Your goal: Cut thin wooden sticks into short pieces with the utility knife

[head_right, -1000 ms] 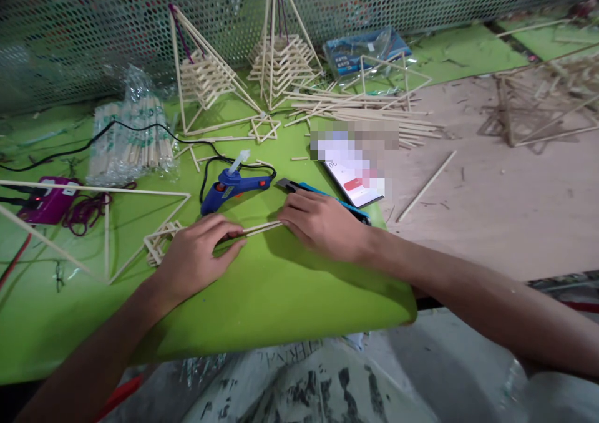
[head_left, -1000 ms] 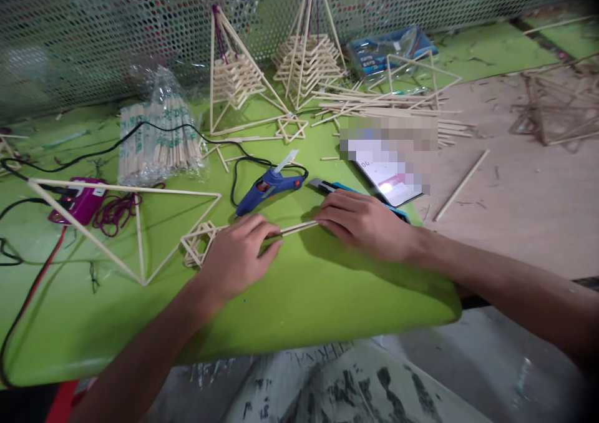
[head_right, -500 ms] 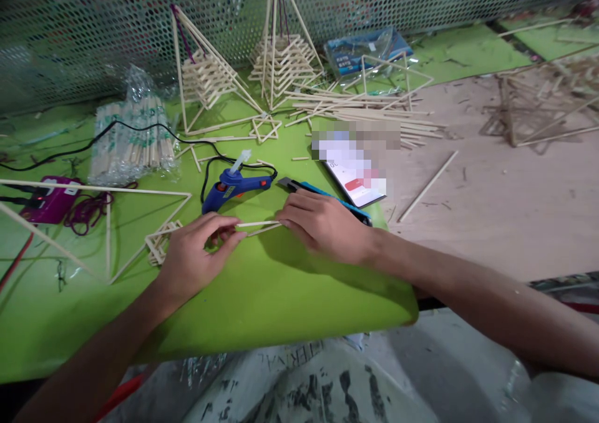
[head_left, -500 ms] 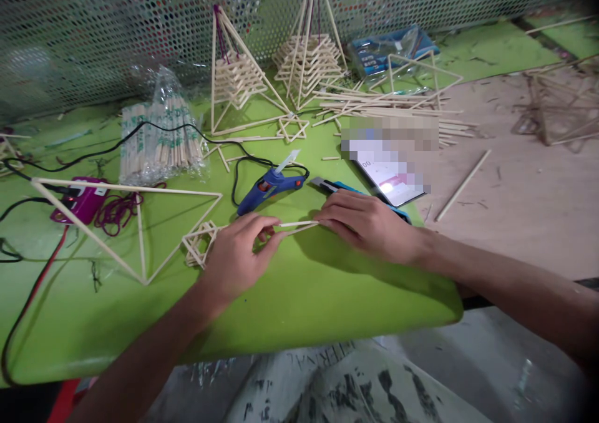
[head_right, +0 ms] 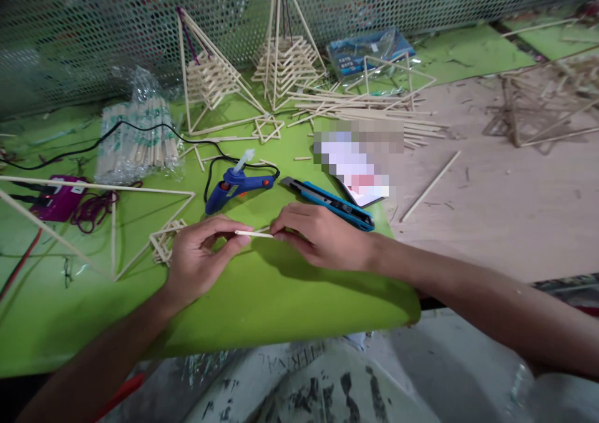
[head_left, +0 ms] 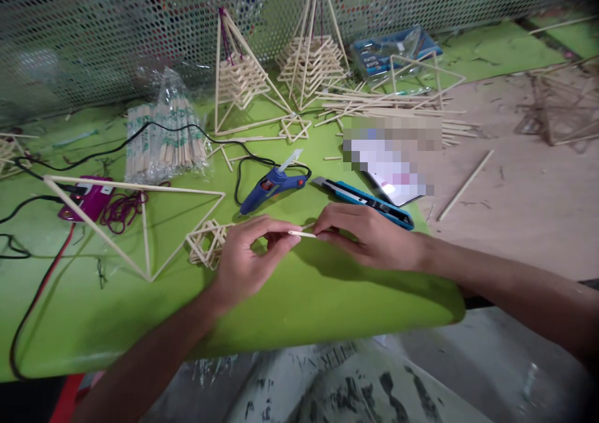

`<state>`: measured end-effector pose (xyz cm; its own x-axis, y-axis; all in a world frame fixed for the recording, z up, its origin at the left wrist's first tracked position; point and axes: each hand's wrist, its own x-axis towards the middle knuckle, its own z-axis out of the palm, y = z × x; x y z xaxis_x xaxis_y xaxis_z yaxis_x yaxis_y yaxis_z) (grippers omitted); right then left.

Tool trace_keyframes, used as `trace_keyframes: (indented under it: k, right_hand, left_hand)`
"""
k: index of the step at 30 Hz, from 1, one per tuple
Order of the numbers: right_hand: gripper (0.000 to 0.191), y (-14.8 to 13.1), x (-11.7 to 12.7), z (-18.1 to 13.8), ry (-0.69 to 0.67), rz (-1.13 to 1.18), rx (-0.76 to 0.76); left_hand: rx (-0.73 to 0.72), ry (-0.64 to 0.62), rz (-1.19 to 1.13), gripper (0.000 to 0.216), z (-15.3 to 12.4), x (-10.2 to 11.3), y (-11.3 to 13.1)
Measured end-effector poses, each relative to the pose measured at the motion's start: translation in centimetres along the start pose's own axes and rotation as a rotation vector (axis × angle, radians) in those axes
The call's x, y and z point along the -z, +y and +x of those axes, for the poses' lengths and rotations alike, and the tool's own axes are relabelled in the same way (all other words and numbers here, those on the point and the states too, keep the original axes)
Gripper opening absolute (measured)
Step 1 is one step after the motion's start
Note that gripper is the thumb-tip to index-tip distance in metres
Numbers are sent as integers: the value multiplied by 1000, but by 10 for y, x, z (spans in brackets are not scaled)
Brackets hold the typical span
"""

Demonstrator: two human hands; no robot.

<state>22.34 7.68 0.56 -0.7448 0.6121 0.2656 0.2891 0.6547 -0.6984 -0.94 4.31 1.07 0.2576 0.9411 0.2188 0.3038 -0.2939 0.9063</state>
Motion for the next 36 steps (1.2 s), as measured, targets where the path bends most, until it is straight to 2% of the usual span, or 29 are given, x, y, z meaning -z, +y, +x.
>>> trace_keyframes:
  k: [13, 19, 21, 23, 25, 27, 29, 32, 36]
  right_hand:
    - [20, 3, -2, -2, -39, -2, -21]
    - [18, 0, -1, -2, -46, -27, 25]
    - [16, 1, 3, -3, 11, -152, 45]
    - [15, 5, 9, -3, 107, -383, 15]
    - [19, 10, 16, -4, 166, -630, -76]
    - [27, 15, 22, -3, 149, -787, -180]
    - [31, 18, 26, -3, 94, -848, -252]
    - [29, 21, 28, -3, 42, -864, -311]
    - [24, 21, 28, -4, 51, -848, -337]
  left_hand:
    - [16, -19, 31, 9, 0, -2, 1]
    - [-3, 29, -35, 6, 0, -3, 2]
    - [20, 61, -87, 5, -1, -3, 2]
    - [47, 83, -144, 6, -1, -2, 2]
    - [64, 97, -179, 6, -1, -1, 2]
    - [63, 110, -184, 7, -1, 1, 1]
    - [69, 127, -179, 8, 0, 3, -1]
    - [84, 147, -158, 9, 2, 4, -2]
    - [85, 139, -149, 11, 2, 3, -3]
